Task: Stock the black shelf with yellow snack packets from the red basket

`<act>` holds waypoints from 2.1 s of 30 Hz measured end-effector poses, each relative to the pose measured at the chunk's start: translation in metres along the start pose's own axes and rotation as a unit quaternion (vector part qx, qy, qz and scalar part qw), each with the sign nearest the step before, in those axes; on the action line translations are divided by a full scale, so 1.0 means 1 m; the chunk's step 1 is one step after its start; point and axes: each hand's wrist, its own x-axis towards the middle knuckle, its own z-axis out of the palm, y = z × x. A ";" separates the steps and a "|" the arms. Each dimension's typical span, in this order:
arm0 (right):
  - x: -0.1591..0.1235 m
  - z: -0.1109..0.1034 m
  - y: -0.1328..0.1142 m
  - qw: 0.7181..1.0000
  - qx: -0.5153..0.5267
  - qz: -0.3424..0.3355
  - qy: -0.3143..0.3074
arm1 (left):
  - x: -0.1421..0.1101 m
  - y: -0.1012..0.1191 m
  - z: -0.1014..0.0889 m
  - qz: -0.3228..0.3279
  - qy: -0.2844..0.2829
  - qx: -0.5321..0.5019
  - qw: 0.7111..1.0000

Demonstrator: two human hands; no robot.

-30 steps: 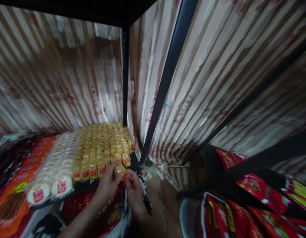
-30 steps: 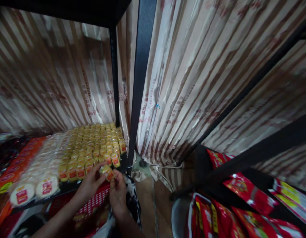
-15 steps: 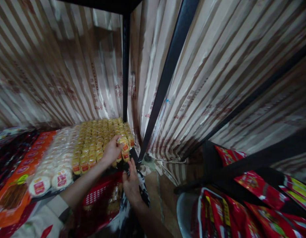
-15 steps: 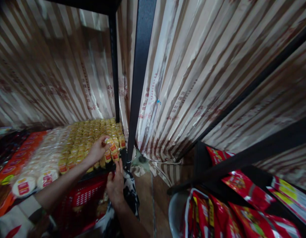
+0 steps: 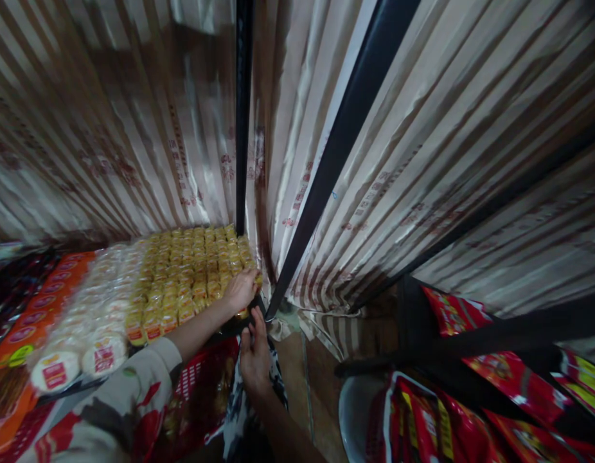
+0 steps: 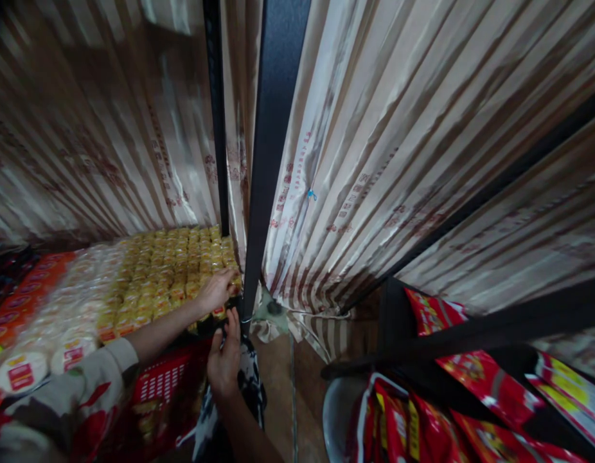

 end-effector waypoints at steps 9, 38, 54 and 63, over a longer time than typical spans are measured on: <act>0.028 0.008 -0.006 0.995 0.007 0.098 -0.035 | 0.002 0.005 0.004 0.050 0.037 0.117 0.991; 0.070 0.024 0.008 0.996 0.019 0.080 0.022 | 0.019 -0.005 0.009 0.002 0.040 0.140 0.989; 0.044 0.005 -0.017 0.998 0.020 0.059 -0.019 | 0.013 -0.003 0.009 0.000 0.064 0.068 0.996; -0.034 -0.005 -0.009 0.997 0.028 0.005 -0.078 | -0.077 0.003 -0.009 -0.051 0.220 -0.123 0.966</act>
